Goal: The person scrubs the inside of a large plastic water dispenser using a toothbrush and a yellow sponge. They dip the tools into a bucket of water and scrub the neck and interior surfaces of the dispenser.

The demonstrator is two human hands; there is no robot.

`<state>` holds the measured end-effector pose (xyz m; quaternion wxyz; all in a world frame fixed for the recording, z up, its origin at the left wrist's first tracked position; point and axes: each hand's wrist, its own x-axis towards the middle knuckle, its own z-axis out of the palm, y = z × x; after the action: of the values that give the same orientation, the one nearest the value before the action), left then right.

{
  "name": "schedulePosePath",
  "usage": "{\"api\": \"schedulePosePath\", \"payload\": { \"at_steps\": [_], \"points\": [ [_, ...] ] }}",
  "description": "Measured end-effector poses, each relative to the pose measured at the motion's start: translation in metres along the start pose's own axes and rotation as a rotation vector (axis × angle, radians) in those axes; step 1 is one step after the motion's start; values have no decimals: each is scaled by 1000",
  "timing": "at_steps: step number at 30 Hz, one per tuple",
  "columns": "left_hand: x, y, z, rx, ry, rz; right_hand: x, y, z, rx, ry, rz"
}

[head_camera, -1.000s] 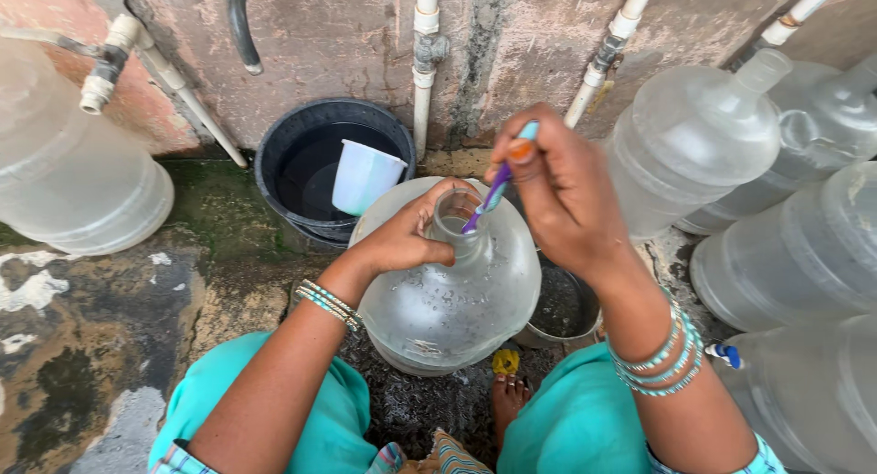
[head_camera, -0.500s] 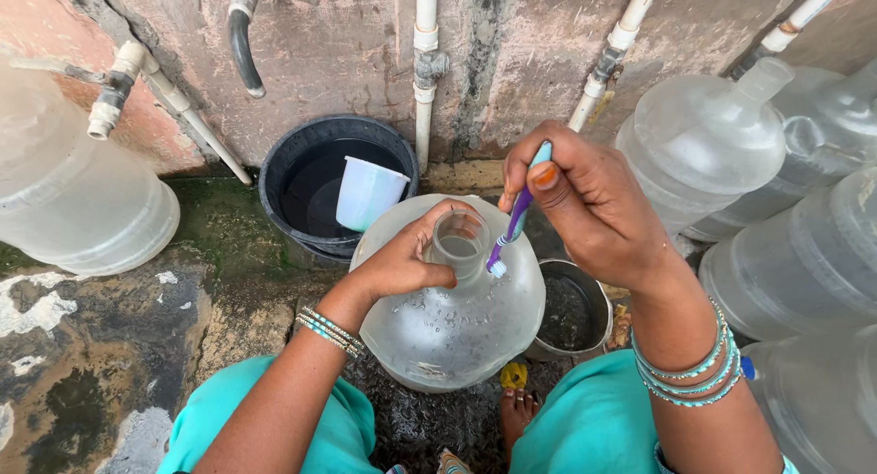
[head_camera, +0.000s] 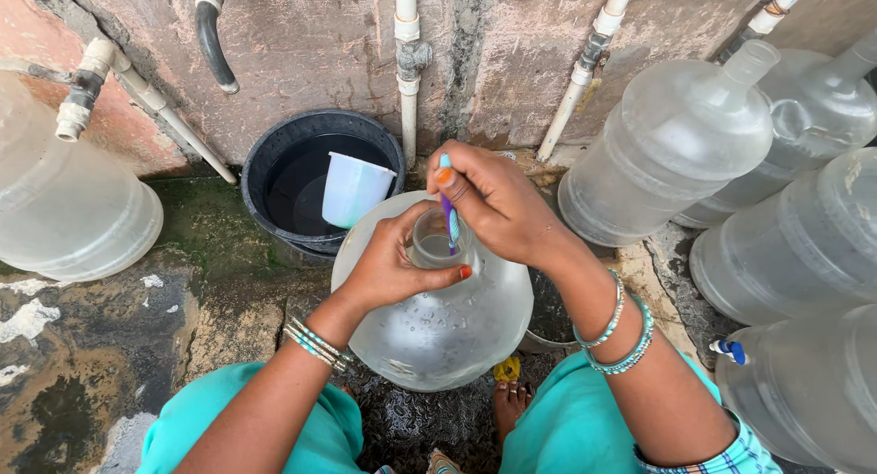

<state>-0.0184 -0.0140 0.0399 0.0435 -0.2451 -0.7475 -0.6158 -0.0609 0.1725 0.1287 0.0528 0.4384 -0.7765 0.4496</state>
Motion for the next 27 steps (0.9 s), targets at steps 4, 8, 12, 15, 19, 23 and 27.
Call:
{"api": "schedulePosePath", "payload": {
  "at_steps": [4, 8, 12, 15, 19, 23, 27],
  "points": [
    [2, -1, -12, -152, -200, -127, 6, -11, 9, -17, -57, 98],
    [8, -2, -18, -258, -314, -116, 7, -38, -7, 50, 95, 59],
    [10, -7, -17, -289, -328, -110, -19, -67, -42, 112, 218, -48],
    [11, -9, -18, -342, -346, -143, -24, -64, -39, 55, 208, -61],
    [11, -10, -19, -441, -358, -191, -7, -31, -4, -11, 72, 82],
    [10, -11, -17, -439, -351, -169, 0, -22, -10, 87, 29, 52],
    [12, -15, -17, -422, -335, -132, -17, -49, -60, 187, 157, -92]
  ]
}}
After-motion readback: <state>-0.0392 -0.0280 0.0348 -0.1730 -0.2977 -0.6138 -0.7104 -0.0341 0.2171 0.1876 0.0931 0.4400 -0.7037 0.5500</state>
